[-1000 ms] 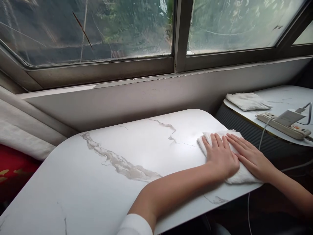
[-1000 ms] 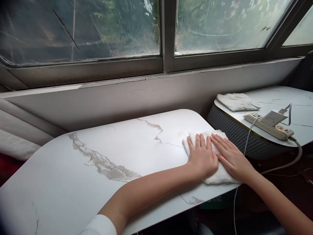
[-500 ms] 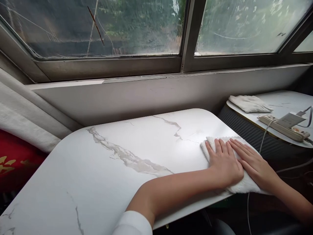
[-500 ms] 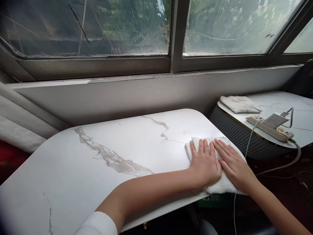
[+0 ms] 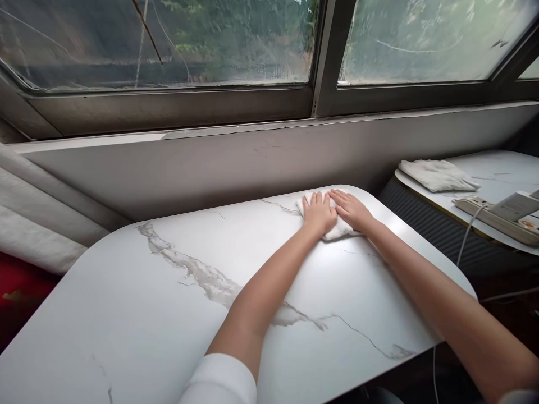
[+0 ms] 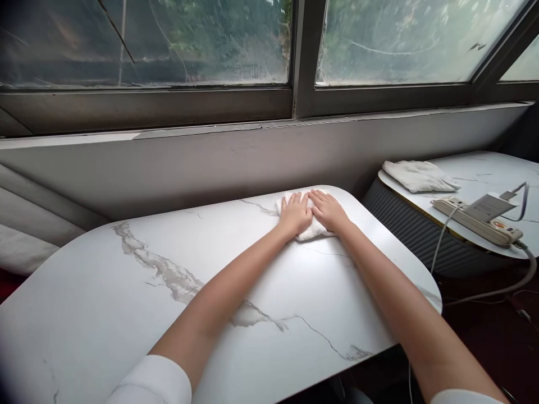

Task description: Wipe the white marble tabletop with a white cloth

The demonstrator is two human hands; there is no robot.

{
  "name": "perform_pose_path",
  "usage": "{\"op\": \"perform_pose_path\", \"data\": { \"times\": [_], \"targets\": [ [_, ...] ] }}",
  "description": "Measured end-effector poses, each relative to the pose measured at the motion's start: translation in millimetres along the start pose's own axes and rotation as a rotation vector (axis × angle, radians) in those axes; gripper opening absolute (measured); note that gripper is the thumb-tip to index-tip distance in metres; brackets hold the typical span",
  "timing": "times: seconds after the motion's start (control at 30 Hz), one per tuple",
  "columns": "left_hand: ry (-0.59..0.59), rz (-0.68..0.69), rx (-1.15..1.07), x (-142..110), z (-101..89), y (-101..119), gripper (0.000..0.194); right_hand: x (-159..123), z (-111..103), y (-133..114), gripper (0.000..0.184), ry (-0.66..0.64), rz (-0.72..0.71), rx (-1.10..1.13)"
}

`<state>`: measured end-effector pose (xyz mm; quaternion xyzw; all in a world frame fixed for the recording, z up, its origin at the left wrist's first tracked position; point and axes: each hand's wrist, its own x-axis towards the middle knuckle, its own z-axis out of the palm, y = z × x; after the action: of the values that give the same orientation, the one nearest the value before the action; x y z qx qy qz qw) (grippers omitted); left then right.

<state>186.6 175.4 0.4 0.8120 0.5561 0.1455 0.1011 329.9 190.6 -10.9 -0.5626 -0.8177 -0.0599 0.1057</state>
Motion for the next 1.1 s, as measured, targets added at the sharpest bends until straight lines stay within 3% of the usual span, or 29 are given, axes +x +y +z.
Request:
{"op": "perform_pose_path", "data": {
  "times": [0.1,0.23,0.5,0.77,0.93,1.1],
  "targets": [
    [0.041,-0.023,0.018,17.2,-5.0,-23.3,0.055,33.3,10.4,-6.5,0.056,0.018,-0.018,0.017],
    [0.067,-0.061,0.029,28.3,-8.6,-36.8,0.053,57.6,18.3,-7.9,0.055,0.032,-0.038,0.061],
    [0.085,-0.089,0.038,22.5,-6.3,-32.7,0.053,49.4,17.8,-7.2,0.055,0.039,-0.060,0.078],
    [0.054,-0.037,0.054,-28.0,-4.3,-10.4,0.054,-16.2,-0.7,-27.9,0.055,0.024,-0.035,0.034],
    [-0.012,0.072,0.018,-88.9,-10.1,8.2,0.056,-86.6,-15.4,-52.2,0.056,0.032,-0.036,0.027],
    [-0.080,0.131,-0.070,-162.5,-20.5,19.0,0.057,-158.1,-29.3,-94.4,0.060,0.107,-0.051,0.019]
  ]
}}
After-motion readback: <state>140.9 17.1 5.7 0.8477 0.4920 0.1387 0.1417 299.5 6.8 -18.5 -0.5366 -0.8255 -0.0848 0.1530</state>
